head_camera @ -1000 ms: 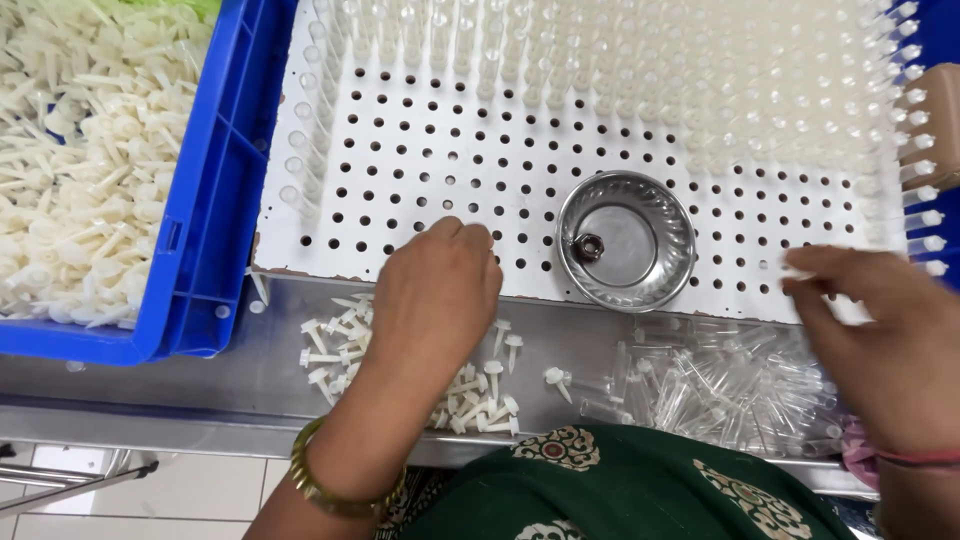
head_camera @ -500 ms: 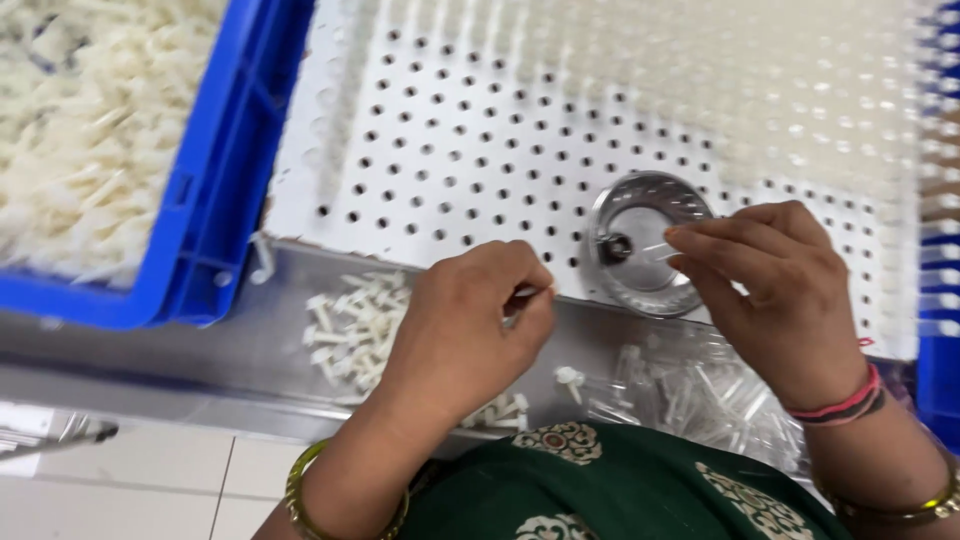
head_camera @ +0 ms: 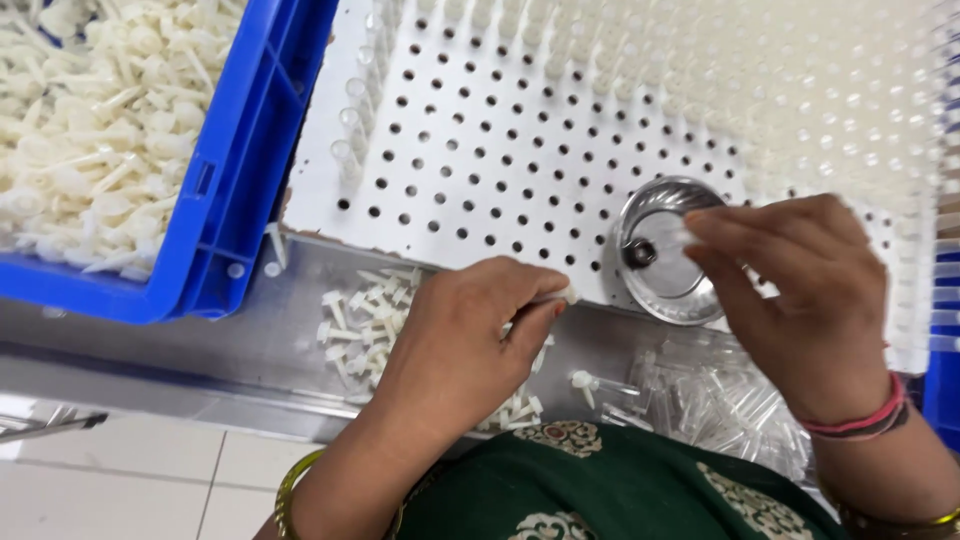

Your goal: Assembling small white plastic components into clear plastic tubes and organizing them into a grid tray.

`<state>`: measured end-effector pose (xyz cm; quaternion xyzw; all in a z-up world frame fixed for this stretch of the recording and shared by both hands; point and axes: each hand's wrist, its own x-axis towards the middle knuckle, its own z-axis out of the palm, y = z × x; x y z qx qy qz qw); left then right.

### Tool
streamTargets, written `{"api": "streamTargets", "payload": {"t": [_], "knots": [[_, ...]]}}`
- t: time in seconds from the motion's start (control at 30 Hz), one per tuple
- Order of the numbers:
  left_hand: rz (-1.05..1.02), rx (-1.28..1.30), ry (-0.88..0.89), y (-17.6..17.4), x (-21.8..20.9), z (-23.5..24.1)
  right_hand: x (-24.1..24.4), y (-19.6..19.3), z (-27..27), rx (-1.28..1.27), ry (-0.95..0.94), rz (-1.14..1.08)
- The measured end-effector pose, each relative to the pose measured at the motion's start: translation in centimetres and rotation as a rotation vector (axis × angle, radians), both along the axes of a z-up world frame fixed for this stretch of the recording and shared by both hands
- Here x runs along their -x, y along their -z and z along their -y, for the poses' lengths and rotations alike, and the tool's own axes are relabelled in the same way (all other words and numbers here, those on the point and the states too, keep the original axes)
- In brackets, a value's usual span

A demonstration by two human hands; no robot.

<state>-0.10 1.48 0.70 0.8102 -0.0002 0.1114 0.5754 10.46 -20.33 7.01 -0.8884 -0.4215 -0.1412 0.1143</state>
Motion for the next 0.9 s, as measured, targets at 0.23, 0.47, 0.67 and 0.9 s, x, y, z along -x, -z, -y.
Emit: {"api": "streamTargets", "payload": {"t": [0.23,0.47,0.67,0.9], "knots": [[0.064,0.084,0.035,-1.3,0.0,1.0,0.7,0.8,4.0,-0.359,0.227,-0.480],[-0.149,0.508,0.278,-0.8,-0.7,6.5,2.7,1.9,9.8,-0.837,0.390,-1.068],[-0.066,0.367,0.249,-2.6,0.7,7.7,4.6,1.3,11.6,-0.715,0.458,-1.021],[0.543,-0.287,0.113,-2.1,1.3,8.8,5.0,1.7,11.3,-0.679,0.498,-1.105]]}}
